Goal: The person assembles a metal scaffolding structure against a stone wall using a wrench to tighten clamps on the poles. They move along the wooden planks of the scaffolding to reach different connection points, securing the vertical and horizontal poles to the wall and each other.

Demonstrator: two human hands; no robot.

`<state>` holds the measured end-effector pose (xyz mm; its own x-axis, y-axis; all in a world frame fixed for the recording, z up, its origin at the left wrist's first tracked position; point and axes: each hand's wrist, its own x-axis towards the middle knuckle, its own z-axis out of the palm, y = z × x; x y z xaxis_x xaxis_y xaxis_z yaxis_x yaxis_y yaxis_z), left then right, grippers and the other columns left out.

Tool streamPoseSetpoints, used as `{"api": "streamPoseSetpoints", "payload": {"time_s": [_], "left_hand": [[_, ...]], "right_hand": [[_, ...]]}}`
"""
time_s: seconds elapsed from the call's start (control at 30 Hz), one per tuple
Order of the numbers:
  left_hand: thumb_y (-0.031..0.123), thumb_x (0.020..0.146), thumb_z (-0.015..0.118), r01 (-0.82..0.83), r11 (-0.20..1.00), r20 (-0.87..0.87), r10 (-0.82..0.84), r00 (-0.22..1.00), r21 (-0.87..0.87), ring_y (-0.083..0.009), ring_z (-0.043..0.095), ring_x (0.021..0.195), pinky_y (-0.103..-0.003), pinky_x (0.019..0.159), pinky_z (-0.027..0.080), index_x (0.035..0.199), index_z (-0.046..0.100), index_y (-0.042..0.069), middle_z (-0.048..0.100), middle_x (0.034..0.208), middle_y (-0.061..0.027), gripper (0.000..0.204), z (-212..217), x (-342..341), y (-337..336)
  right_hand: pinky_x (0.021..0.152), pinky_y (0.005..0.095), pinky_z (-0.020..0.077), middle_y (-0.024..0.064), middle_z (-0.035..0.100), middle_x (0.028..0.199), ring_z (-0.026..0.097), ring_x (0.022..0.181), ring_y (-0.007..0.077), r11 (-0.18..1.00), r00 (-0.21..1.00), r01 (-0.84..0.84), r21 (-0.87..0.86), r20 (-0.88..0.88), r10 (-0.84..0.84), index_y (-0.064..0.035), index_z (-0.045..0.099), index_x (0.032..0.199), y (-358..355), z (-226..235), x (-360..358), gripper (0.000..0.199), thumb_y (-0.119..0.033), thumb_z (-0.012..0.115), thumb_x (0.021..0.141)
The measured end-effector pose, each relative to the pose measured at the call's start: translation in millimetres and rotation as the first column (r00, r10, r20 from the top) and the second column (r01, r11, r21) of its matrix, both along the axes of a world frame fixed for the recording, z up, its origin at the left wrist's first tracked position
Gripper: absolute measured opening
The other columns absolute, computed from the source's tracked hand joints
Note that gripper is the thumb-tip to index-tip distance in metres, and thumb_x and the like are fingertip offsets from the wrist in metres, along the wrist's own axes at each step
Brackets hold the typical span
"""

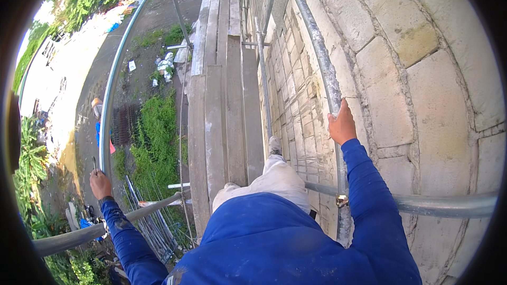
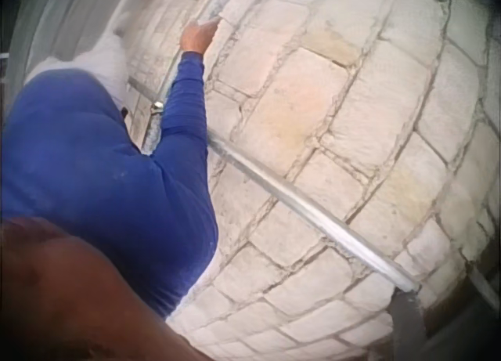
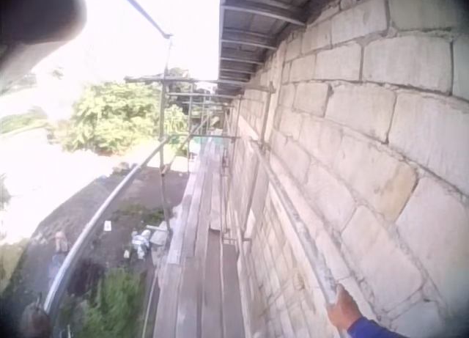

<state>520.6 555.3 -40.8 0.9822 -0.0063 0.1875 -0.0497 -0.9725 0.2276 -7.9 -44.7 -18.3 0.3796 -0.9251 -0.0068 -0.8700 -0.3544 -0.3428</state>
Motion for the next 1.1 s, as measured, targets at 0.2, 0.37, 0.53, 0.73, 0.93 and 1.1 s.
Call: {"api": "streamPoseSetpoints", "payload": {"time_s": [0.2,0.37,0.53,0.73,0.93,1.1], "left_hand": [[0.030,0.102,0.047,-0.006,1.000,0.032,0.005,0.999,0.023,-0.0486,0.066,0.104,-0.057,0.090,0.050,0.113,0.071,-0.001,0.070,0.111,-0.0289,0.040,1,0,9],[0.027,0.101,0.049,-0.024,0.998,0.040,0.022,0.999,0.059,-0.0484,0.066,0.101,-0.058,0.088,0.050,0.107,0.069,-0.001,0.070,0.106,-0.0287,0.036,13,-13,-9],[0.025,0.100,0.050,-0.039,0.998,0.071,0.035,0.997,0.051,-0.0477,0.065,0.100,-0.057,0.087,0.050,0.106,0.068,0.001,0.070,0.104,-0.0278,0.031,17,-19,-18],[0.024,0.100,0.052,-0.074,0.997,0.070,0.071,0.995,0.030,-0.0469,0.064,0.104,-0.057,0.087,0.048,0.103,0.067,0.001,0.069,0.106,-0.0277,0.028,16,-21,-18],[0.027,0.102,0.053,-0.128,0.988,0.039,0.125,0.991,0.086,-0.0453,0.064,0.107,-0.055,0.091,0.048,0.114,0.068,0.000,0.069,0.110,-0.0264,0.033,14,-13,-19],[0.029,0.103,0.052,-0.167,0.976,-0.022,0.171,0.985,0.138,-0.0452,0.064,0.108,-0.053,0.093,0.049,0.121,0.067,0.000,0.069,0.113,-0.0272,0.038,6,-8,-17]], "right_hand": [[0.110,0.0481,0.0428,0.0363,0.050,0.142,0.053,0.130,0.0486,0.999,1.000,-0.021,-0.036,0.019,0.022,0.0080,0.030,0.153,-1,-8,3,0.074,-0.016,0.067,0.094],[0.107,0.0487,0.0448,0.0367,0.055,0.136,0.056,0.126,0.0491,0.997,1.000,-0.012,-0.070,-0.006,0.012,0.0073,0.033,0.151,-2,-10,0,0.072,-0.016,0.069,0.093],[0.104,0.0489,0.0453,0.0300,0.061,0.125,0.058,0.119,0.0469,0.995,0.992,-0.009,-0.098,0.126,0.021,0.0027,0.044,0.144,-9,-16,-4,0.067,-0.014,0.073,0.086],[0.100,0.0485,0.0418,0.0152,0.054,0.119,0.051,0.115,0.0374,0.764,0.963,-0.108,-0.637,0.125,0.240,-0.0071,0.060,0.116,-54,33,76,0.043,-0.013,0.078,0.077],[0.108,0.0467,0.0427,0.0198,0.057,0.125,0.050,0.126,0.0405,0.874,0.981,-0.158,-0.460,0.026,0.191,-0.0053,0.056,0.132,-180,35,158,0.058,-0.024,0.078,0.081],[0.108,0.0469,0.0456,0.0343,0.059,0.132,0.057,0.125,0.0480,0.990,0.985,-0.141,-0.011,0.101,0.142,-0.0062,0.029,0.157,-234,-5,159,0.089,-0.027,0.076,0.085]]}}
